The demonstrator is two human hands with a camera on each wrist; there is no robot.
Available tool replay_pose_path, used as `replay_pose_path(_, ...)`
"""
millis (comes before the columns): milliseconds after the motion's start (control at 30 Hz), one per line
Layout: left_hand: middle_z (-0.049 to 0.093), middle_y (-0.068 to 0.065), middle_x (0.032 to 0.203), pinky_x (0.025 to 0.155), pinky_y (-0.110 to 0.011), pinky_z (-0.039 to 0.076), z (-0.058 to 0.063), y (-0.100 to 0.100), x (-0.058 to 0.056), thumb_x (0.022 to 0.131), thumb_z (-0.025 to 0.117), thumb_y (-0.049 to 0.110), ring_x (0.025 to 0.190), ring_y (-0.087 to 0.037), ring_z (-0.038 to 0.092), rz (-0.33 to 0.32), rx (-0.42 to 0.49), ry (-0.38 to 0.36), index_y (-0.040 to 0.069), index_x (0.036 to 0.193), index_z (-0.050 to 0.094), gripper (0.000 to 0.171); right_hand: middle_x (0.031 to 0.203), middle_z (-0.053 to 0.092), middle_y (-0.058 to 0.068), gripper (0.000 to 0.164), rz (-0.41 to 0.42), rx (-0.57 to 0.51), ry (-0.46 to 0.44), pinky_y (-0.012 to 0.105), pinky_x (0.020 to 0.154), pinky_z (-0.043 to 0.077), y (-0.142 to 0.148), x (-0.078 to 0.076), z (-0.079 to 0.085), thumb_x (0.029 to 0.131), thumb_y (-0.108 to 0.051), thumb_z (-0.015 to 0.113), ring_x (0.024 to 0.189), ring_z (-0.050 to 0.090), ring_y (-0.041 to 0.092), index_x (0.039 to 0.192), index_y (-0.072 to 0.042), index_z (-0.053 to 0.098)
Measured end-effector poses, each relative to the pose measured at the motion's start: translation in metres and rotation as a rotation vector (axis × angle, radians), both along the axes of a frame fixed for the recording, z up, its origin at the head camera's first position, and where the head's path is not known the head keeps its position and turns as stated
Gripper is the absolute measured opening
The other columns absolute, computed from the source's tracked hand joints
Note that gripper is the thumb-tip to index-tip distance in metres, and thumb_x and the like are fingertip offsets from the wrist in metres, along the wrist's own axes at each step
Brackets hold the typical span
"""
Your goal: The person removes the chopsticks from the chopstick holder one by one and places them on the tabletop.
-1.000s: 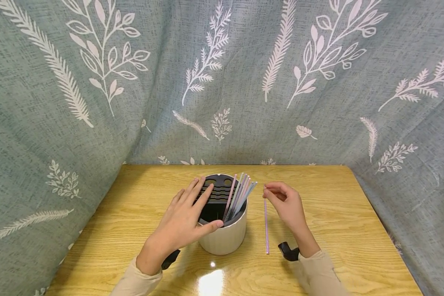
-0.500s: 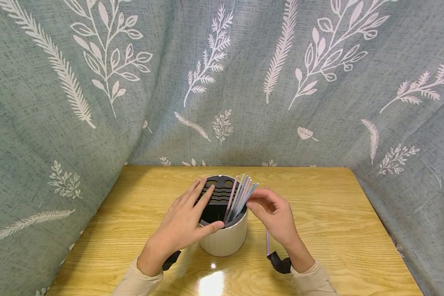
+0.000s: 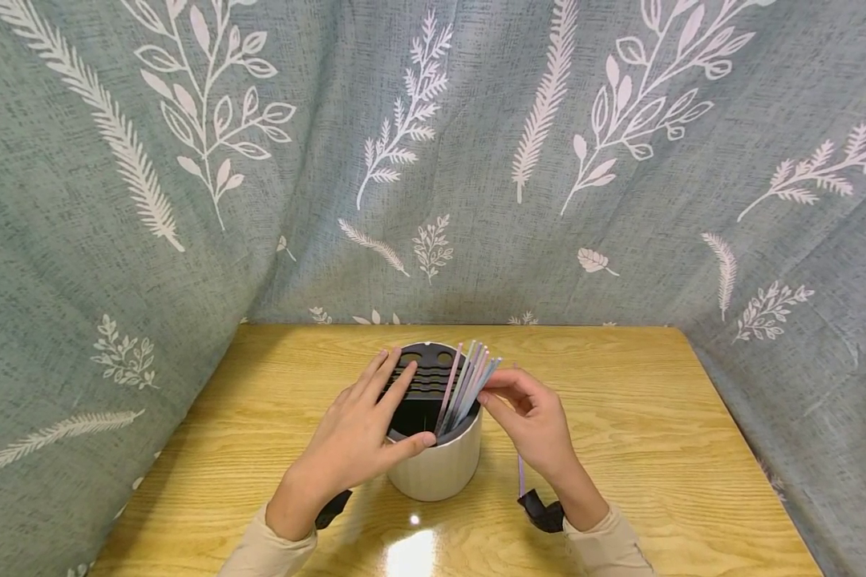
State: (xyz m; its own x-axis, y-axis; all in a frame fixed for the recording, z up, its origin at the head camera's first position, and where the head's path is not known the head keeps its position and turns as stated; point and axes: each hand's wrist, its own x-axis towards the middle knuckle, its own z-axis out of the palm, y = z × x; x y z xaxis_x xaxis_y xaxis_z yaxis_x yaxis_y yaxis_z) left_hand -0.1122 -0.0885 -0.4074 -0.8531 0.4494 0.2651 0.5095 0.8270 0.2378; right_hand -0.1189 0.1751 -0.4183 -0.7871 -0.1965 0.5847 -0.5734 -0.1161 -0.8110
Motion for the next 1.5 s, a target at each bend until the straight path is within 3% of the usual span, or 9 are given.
replay_pose_path(200,0.011,-0.006,0.167,0.105,-0.053,0.039,0.000,0.001,0.000,0.089,0.033,0.084,0.152,-0.020,0.002,0.003,-0.004,-0.005,0.018,0.161,0.027,0.097,0.102,0.072,0.004,0.025,-0.116,0.004,0.044,0.025,0.079,0.055,0.001,0.001,0.013,0.086,0.023,0.062,0.094,0.070,0.014,0.110,0.014,0.064)
replay_pose_path(467,0.007,-0.005,0.167,0.104,-0.055,0.040,-0.001,0.000,0.001,0.089,0.031,0.084,0.152,-0.019,0.000,0.010,-0.016,-0.022,0.019,0.161,0.024,0.097,0.102,0.072,0.016,0.024,-0.120,-0.134,0.164,0.027,0.081,0.055,0.016,-0.001,0.055,0.084,0.026,0.061,0.092,0.071,0.021,0.107,0.020,0.062)
replay_pose_path(567,0.007,-0.005,0.167,0.104,-0.054,0.040,-0.001,-0.001,0.001,0.090,0.031,0.083,0.152,-0.019,0.000,0.010,-0.015,-0.020,0.019,0.162,0.023,0.097,0.102,0.071,0.020,0.023,-0.083,-0.255,0.156,0.033,0.086,0.055,0.023,0.000,0.071,0.085,0.029,0.057,0.092,0.071,0.026,0.108,0.025,0.058)
replay_pose_path(733,0.009,-0.006,0.167,0.103,-0.053,0.041,0.000,-0.001,0.001,0.090,0.031,0.083,0.152,-0.022,0.004,0.011,-0.020,-0.016,0.019,0.161,0.024,0.097,0.103,0.066,0.032,0.023,0.074,-0.567,0.151,0.045,0.092,0.052,0.038,0.001,0.088,0.086,0.034,0.046,0.095,0.068,0.037,0.108,0.031,0.051)
replay_pose_path(833,0.008,-0.006,0.167,0.103,-0.053,0.041,0.000,-0.001,0.001,0.090,0.032,0.083,0.152,-0.021,0.003,0.013,-0.022,-0.022,0.019,0.161,0.023,0.097,0.102,0.065,0.033,0.023,0.067,-0.627,0.125,0.047,0.094,0.050,0.048,0.001,0.089,0.087,0.035,0.043,0.096,0.067,0.039,0.108,0.031,0.051)
replay_pose_path(900,0.007,-0.005,0.167,0.103,-0.054,0.041,0.000,-0.002,0.001,0.089,0.032,0.083,0.152,-0.020,0.001,0.016,-0.021,-0.027,0.019,0.162,0.023,0.097,0.101,0.066,0.029,0.021,-0.046,-0.547,0.056,0.042,0.093,0.051,0.054,-0.001,0.085,0.088,0.030,0.049,0.094,0.068,0.035,0.109,0.029,0.054)
replay_pose_path(1067,0.006,-0.005,0.167,0.102,-0.054,0.042,0.000,-0.002,0.001,0.089,0.031,0.084,0.152,-0.023,0.006,0.020,-0.019,-0.022,0.019,0.161,0.023,0.097,0.100,0.069,0.010,0.022,-0.311,-0.110,-0.239,0.026,0.083,0.054,0.069,-0.015,0.052,0.093,0.004,0.068,0.088,0.068,0.019,0.114,0.012,0.065)
replay_pose_path(1233,0.006,-0.004,0.167,0.104,-0.054,0.040,0.000,-0.001,0.001,0.089,0.031,0.084,0.152,-0.019,0.000,0.012,-0.013,-0.030,0.020,0.162,0.023,0.097,0.102,0.069,0.005,0.029,-0.342,0.135,-0.439,0.025,0.081,0.055,0.079,-0.037,0.002,0.096,-0.011,0.069,0.089,0.068,0.011,0.119,0.006,0.065)
replay_pose_path(1500,0.006,-0.004,0.167,0.103,-0.054,0.041,0.000,0.000,0.001,0.089,0.033,0.084,0.152,-0.018,-0.001,0.007,-0.003,-0.022,0.019,0.161,0.024,0.097,0.109,0.066,0.022,0.034,-0.351,0.395,-0.577,0.037,0.082,0.057,0.085,-0.069,-0.060,0.100,-0.012,0.064,0.090,0.067,0.022,0.126,0.010,0.061)
